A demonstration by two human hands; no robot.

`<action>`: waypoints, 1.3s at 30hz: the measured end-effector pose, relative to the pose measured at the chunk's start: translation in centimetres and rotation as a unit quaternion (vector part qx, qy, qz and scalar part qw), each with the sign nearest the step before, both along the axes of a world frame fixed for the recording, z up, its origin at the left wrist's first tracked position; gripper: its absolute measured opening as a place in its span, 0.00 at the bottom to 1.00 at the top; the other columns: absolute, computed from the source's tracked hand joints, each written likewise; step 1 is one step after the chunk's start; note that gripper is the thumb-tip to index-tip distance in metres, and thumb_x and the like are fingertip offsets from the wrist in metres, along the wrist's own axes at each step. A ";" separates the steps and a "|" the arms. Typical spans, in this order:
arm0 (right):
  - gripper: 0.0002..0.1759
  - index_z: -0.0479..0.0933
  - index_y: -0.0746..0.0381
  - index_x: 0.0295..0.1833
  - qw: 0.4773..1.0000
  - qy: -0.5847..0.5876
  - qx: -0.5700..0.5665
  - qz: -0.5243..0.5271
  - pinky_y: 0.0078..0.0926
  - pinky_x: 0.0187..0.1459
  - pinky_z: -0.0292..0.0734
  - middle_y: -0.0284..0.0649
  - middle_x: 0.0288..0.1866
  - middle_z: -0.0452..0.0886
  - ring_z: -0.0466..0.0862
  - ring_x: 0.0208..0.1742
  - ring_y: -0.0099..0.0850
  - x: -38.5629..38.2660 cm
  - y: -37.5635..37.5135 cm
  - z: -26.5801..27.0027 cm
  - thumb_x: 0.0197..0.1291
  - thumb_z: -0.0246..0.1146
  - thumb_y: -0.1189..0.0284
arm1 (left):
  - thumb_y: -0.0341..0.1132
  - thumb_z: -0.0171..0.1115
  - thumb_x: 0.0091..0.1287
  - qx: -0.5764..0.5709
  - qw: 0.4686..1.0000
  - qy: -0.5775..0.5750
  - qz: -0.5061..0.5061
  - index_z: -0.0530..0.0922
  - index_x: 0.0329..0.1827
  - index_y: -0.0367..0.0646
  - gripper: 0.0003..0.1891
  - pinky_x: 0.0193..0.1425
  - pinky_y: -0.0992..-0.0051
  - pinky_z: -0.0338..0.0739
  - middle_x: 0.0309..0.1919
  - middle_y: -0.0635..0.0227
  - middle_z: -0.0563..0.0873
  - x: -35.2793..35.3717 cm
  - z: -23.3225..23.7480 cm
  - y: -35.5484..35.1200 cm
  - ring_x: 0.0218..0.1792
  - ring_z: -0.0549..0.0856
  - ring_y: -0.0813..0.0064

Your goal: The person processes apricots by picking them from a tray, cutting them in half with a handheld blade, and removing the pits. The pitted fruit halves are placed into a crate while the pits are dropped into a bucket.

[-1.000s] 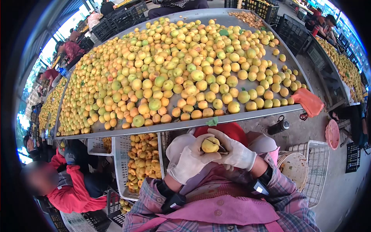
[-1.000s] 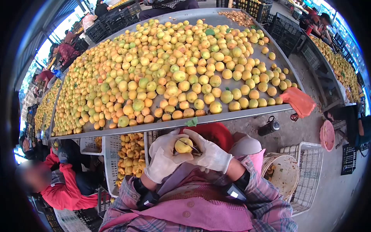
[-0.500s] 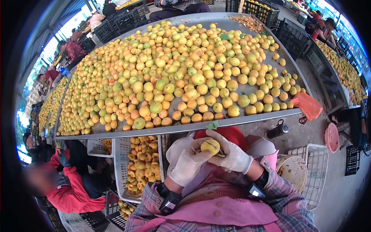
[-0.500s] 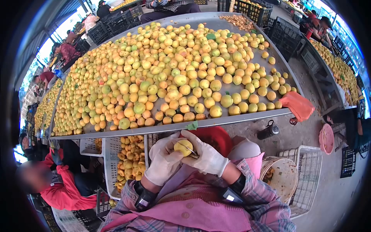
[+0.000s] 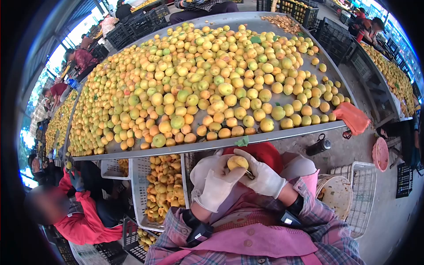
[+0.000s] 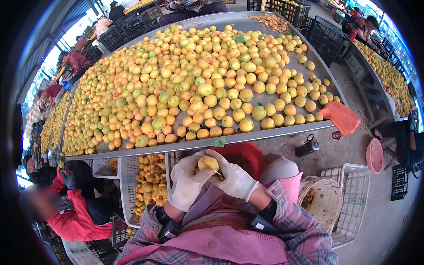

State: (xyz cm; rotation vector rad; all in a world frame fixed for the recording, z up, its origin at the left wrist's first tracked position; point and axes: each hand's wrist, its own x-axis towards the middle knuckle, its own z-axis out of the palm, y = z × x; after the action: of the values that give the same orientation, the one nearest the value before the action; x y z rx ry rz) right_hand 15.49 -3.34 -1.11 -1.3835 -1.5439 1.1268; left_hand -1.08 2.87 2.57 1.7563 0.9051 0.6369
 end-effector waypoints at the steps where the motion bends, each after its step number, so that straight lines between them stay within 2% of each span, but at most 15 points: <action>1: 0.44 0.49 0.60 0.80 1.000 0.001 0.000 0.000 0.36 0.54 0.79 0.53 0.56 0.81 0.84 0.53 0.47 0.0 0.2 0.2 0.61 0.64 0.72 | 0.36 0.74 0.59 0.056 0.997 0.046 0.025 0.80 0.53 0.39 0.21 0.48 0.72 0.80 0.42 0.62 0.86 0.3 0.0 -0.2 0.40 0.85 0.71; 4: 0.45 0.47 0.58 0.81 0.991 -0.095 -0.091 0.006 0.36 0.52 0.79 0.54 0.55 0.81 0.85 0.52 0.47 0.4 0.3 0.5 0.61 0.63 0.72 | 0.38 0.75 0.59 0.106 0.991 0.059 0.058 0.79 0.53 0.40 0.22 0.48 0.71 0.81 0.42 0.62 0.87 0.8 0.6 -0.9 0.41 0.86 0.70; 9: 0.48 0.48 0.54 0.81 0.996 0.034 0.079 -0.022 0.37 0.50 0.79 0.55 0.55 0.80 0.84 0.50 0.51 -0.4 -0.4 -0.3 0.58 0.65 0.75 | 0.40 0.76 0.59 0.140 0.988 0.058 0.001 0.77 0.57 0.40 0.26 0.47 0.70 0.82 0.42 0.60 0.86 -0.2 0.1 0.1 0.43 0.87 0.67; 11: 0.47 0.51 0.54 0.80 0.996 0.031 0.084 -0.012 0.36 0.51 0.79 0.54 0.56 0.80 0.84 0.51 0.51 -0.3 -0.4 0.9 0.57 0.65 0.76 | 0.40 0.76 0.59 0.162 0.984 0.067 -0.019 0.77 0.58 0.39 0.27 0.46 0.69 0.82 0.42 0.59 0.86 -0.3 -0.2 0.1 0.43 0.87 0.66; 15: 0.41 0.61 0.54 0.75 0.996 0.004 0.092 0.006 0.34 0.53 0.79 0.48 0.54 0.80 0.84 0.53 0.47 -0.3 -0.5 -0.3 0.55 0.66 0.77 | 0.43 0.77 0.57 0.132 0.989 0.068 0.012 0.77 0.53 0.36 0.27 0.43 0.66 0.81 0.39 0.56 0.86 0.0 -0.5 -0.9 0.40 0.86 0.60; 18: 0.37 0.64 0.55 0.70 0.998 0.031 0.052 0.005 0.33 0.59 0.77 0.44 0.59 0.78 0.83 0.58 0.41 -0.4 -0.8 0.0 0.54 0.67 0.80 | 0.43 0.77 0.55 0.095 0.995 0.033 0.019 0.77 0.50 0.36 0.26 0.41 0.64 0.81 0.37 0.55 0.85 0.1 -2.3 -1.2 0.38 0.86 0.56; 22: 0.36 0.64 0.54 0.69 0.997 0.049 0.042 0.033 0.34 0.59 0.76 0.44 0.57 0.79 0.82 0.59 0.42 -0.2 -0.6 0.5 0.54 0.68 0.79 | 0.43 0.77 0.55 0.033 0.999 -0.006 0.031 0.78 0.47 0.36 0.25 0.38 0.63 0.81 0.35 0.53 0.85 -0.1 -4.0 -1.7 0.36 0.87 0.54; 24: 0.36 0.64 0.53 0.68 0.993 0.042 0.101 0.045 0.29 0.48 0.81 0.40 0.55 0.78 0.86 0.47 0.35 -0.2 -0.5 0.4 0.54 0.66 0.80 | 0.42 0.77 0.55 0.045 0.998 -0.013 0.033 0.78 0.46 0.35 0.24 0.37 0.63 0.81 0.34 0.53 0.85 0.0 -3.6 -2.0 0.35 0.87 0.54; 25: 0.36 0.64 0.53 0.68 0.993 0.043 0.099 0.044 0.29 0.48 0.81 0.40 0.55 0.78 0.86 0.47 0.35 -0.1 -0.5 0.7 0.54 0.66 0.80 | 0.42 0.76 0.55 0.058 0.997 -0.021 0.036 0.78 0.45 0.35 0.23 0.36 0.63 0.81 0.33 0.54 0.85 0.0 -3.2 -2.1 0.34 0.87 0.54; 27: 0.36 0.64 0.52 0.68 0.985 0.151 -0.024 0.082 0.21 0.32 0.78 0.35 0.53 0.77 0.82 0.31 0.24 0.1 -0.7 1.9 0.53 0.64 0.81 | 0.41 0.76 0.55 0.061 0.997 -0.021 0.037 0.78 0.43 0.35 0.22 0.35 0.64 0.81 0.32 0.54 0.85 -0.1 -2.6 -2.4 0.33 0.87 0.55; 31: 0.34 0.66 0.53 0.67 0.966 0.224 -0.097 0.088 0.26 0.46 0.81 0.36 0.54 0.79 0.84 0.44 0.28 0.6 -1.0 3.5 0.54 0.66 0.79 | 0.41 0.76 0.55 0.031 0.997 -0.048 0.043 0.78 0.40 0.35 0.20 0.34 0.65 0.82 0.31 0.55 0.85 0.0 -2.7 -2.8 0.30 0.87 0.57; 33: 0.35 0.66 0.52 0.68 0.940 0.257 -0.206 0.090 0.18 0.29 0.77 0.35 0.54 0.78 0.81 0.30 0.21 0.9 -1.1 3.8 0.54 0.67 0.78 | 0.41 0.76 0.55 0.026 0.998 -0.046 0.038 0.78 0.40 0.35 0.20 0.34 0.65 0.82 0.31 0.54 0.85 -0.1 -2.5 -2.9 0.31 0.87 0.58; 36: 0.35 0.66 0.51 0.69 0.929 0.296 -0.209 0.075 0.11 0.21 0.70 0.35 0.54 0.76 0.76 0.23 0.15 0.7 -1.3 3.6 0.55 0.67 0.77 | 0.40 0.75 0.57 0.047 0.998 -0.036 0.022 0.78 0.41 0.35 0.19 0.36 0.67 0.82 0.32 0.55 0.85 0.1 -2.6 -2.5 0.33 0.88 0.62; 38: 0.38 0.63 0.51 0.72 0.933 0.287 -0.211 0.052 0.12 0.23 0.72 0.35 0.54 0.76 0.77 0.24 0.16 0.5 -1.1 3.2 0.55 0.67 0.77 | 0.39 0.73 0.59 0.071 0.997 -0.027 0.013 0.78 0.43 0.35 0.18 0.37 0.69 0.82 0.33 0.57 0.85 0.1 -2.5 -2.1 0.35 0.88 0.65; 39: 0.41 0.60 0.51 0.75 0.936 0.278 -0.213 0.029 0.13 0.24 0.74 0.35 0.54 0.76 0.78 0.25 0.17 0.5 -1.1 2.9 0.56 0.67 0.76 | 0.38 0.71 0.62 -0.061 0.995 -0.081 -0.012 0.78 0.46 0.35 0.17 0.39 0.70 0.82 0.35 0.59 0.85 0.1 -2.2 -1.8 0.36 0.87 0.68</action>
State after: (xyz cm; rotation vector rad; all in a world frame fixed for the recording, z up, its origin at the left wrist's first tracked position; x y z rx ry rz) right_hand 15.97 -4.44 1.82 -1.1362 -0.9683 1.7848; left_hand -1.00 1.11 0.32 1.5807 0.7943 0.6835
